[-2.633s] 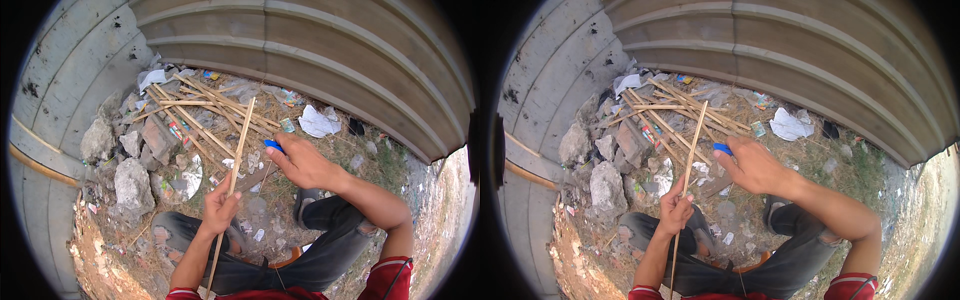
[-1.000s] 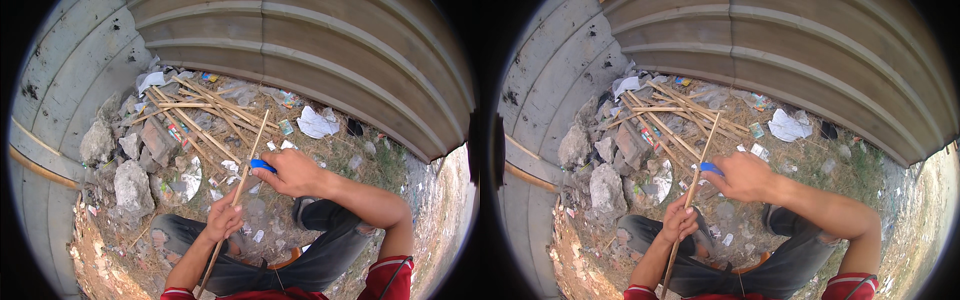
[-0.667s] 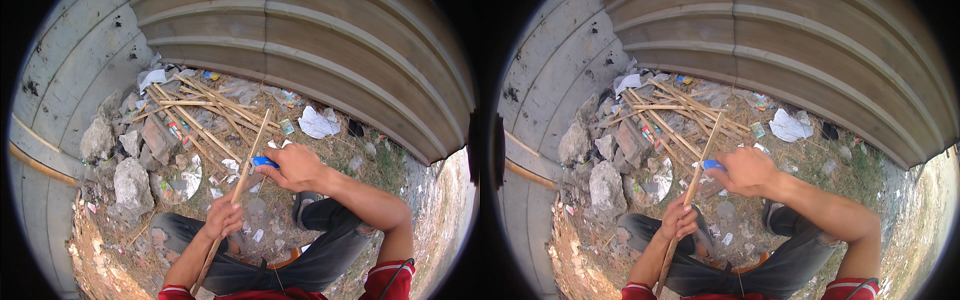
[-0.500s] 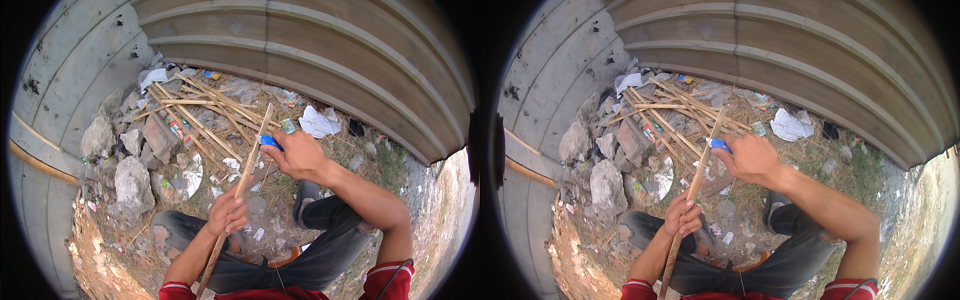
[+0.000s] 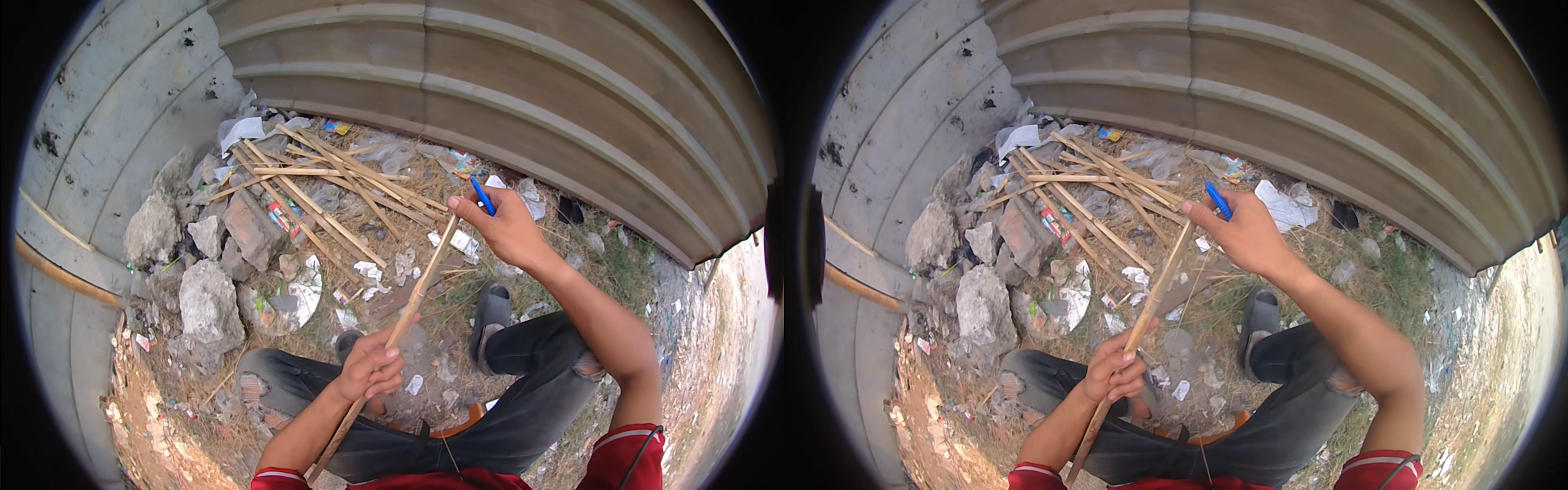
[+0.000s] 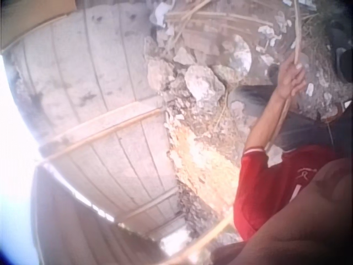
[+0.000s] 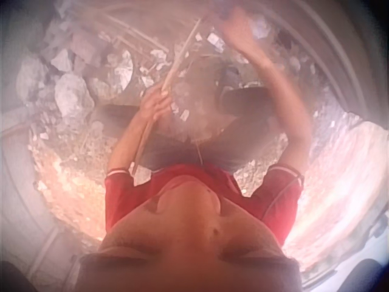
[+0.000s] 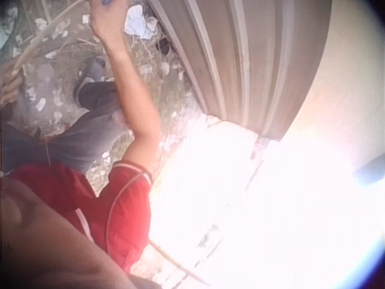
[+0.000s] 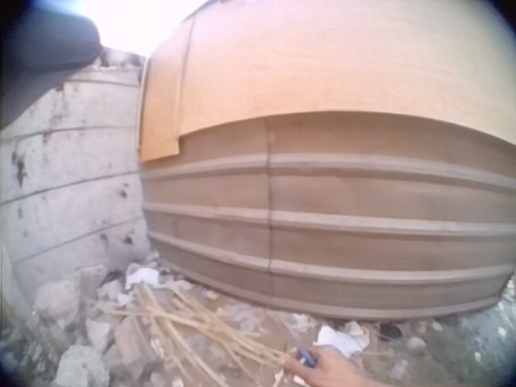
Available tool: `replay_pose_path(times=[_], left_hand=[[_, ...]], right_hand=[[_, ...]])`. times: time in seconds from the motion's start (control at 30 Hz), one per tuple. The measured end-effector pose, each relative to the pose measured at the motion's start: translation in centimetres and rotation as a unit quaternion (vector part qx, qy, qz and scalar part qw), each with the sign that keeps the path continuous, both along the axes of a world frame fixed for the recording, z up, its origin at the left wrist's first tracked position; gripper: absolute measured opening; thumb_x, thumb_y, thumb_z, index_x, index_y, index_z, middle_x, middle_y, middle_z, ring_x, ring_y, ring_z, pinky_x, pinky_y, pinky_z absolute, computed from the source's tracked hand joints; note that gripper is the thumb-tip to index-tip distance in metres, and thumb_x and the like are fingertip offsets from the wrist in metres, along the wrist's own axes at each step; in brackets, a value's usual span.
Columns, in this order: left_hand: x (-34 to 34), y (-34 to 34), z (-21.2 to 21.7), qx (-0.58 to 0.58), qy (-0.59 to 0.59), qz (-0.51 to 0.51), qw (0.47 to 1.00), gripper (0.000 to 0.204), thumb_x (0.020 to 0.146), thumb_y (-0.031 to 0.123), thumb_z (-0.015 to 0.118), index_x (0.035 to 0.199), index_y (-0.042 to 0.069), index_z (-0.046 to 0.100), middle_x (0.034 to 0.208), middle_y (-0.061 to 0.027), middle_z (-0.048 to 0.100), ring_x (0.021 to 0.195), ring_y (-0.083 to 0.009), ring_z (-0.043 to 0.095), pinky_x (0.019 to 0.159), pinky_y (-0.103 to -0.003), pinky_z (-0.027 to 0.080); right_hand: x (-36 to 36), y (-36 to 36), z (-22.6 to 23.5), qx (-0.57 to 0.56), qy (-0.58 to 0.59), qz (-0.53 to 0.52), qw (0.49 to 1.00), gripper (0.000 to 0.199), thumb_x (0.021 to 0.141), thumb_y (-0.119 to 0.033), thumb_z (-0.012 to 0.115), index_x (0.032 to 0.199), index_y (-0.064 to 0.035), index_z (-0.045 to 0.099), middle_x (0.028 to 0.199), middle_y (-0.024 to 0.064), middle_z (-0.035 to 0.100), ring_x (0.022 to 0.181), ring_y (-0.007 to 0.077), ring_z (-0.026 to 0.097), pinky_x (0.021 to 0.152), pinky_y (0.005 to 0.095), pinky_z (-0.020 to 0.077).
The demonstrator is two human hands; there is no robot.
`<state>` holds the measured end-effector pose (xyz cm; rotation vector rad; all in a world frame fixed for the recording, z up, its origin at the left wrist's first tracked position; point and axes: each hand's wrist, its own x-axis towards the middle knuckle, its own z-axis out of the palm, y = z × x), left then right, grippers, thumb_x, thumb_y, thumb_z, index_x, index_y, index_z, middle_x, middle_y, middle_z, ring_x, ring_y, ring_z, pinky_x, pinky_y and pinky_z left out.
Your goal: The person sits on the ground and uses a utility knife to shave thin strips from a long wooden stick. They repeatedly run the blade along the stick's length to remove material, creating a pile of wood shavings on the ground.
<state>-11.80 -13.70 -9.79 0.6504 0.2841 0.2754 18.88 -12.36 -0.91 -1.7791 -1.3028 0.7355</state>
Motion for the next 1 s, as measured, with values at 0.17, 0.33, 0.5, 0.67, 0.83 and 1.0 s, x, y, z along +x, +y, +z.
replay_pose_path(times=[0.17,0.33,0.5,0.67,0.83,1.0], left_hand=[[-0.1,0.2,-0.2,0.003,-0.003,0.011,1.0,0.06,0.106,0.014,0.042,0.161,0.006,0.021,0.053,0.0052,0.032,0.036,-0.0055,0.029,0.038,-0.021,0.028],[-0.1,0.2,-0.3,-0.004,-0.005,0.013,1.0,0.06,0.106,0.015,0.042,0.161,0.005,0.021,0.053,0.0056,0.032,0.037,-0.0049,0.028,0.039,-0.021,0.029],[-0.1,0.6,-0.6,-0.037,-0.024,-0.01,0.999,0.061,0.105,0.017,0.043,0.161,0.003,0.021,0.054,0.002,0.036,0.038,-0.0091,0.04,0.039,-0.023,0.033],[0.7,1.5,0.1,0.144,0.018,0.019,0.989,0.062,0.106,0.022,0.045,0.161,0.005,0.021,0.064,-0.0033,0.045,0.046,-0.0075,0.041,0.044,-0.021,0.035],[1.5,1.2,1.9,0.147,0.06,0.057,0.986,0.062,0.108,0.027,0.043,0.163,0.012,0.019,0.066,-0.0017,0.039,0.043,-0.0079,0.032,0.041,-0.022,0.033],[1.1,1.5,2.0,0.112,0.048,0.063,0.991,0.058,0.111,0.027,0.038,0.164,0.017,0.017,0.065,0.003,0.03,0.045,-0.0065,0.022,0.041,-0.022,0.03]], right_hand=[[-0.6,0.0,0.2,0.025,0.017,0.024,0.999,0.046,0.093,-0.045,0.073,0.089,0.0009,0.068,0.062,0.0019,0.053,0.062,0.0114,0.047,0.057,0.0341,0.0412],[-1.0,-0.3,0.0,-0.014,0.016,0.046,0.999,0.053,0.086,-0.048,0.08,0.096,0.0024,0.067,0.066,0.003,0.054,0.062,0.013,0.048,0.058,0.0342,0.0421],[-1.4,-0.5,-0.4,0.003,0.014,0.056,0.998,0.043,0.086,-0.039,0.084,0.099,-0.0025,0.065,0.066,-0.0056,0.049,0.061,0.0049,0.039,0.053,0.0265,0.0334],[-1.7,-0.4,-0.4,-0.001,-0.001,0.065,0.998,0.064,0.081,-0.05,0.083,0.107,0.0056,0.066,0.071,0.0097,0.061,0.064,0.017,0.055,0.059,0.0357,0.0461],[-3.2,-1.3,1.5,-0.007,-0.093,0.07,0.993,0.058,0.09,-0.049,0.074,0.105,0.0061,0.063,0.07,0.0178,0.063,0.063,0.029,0.064,0.061,0.0416,0.0496],[-5.1,-2.7,1.7,0.04,-0.204,0.056,0.977,0.049,0.099,-0.044,0.06,0.102,0.0054,0.061,0.07,0.0247,0.066,0.067,0.0455,0.067,0.063,0.0522,0.0531]])
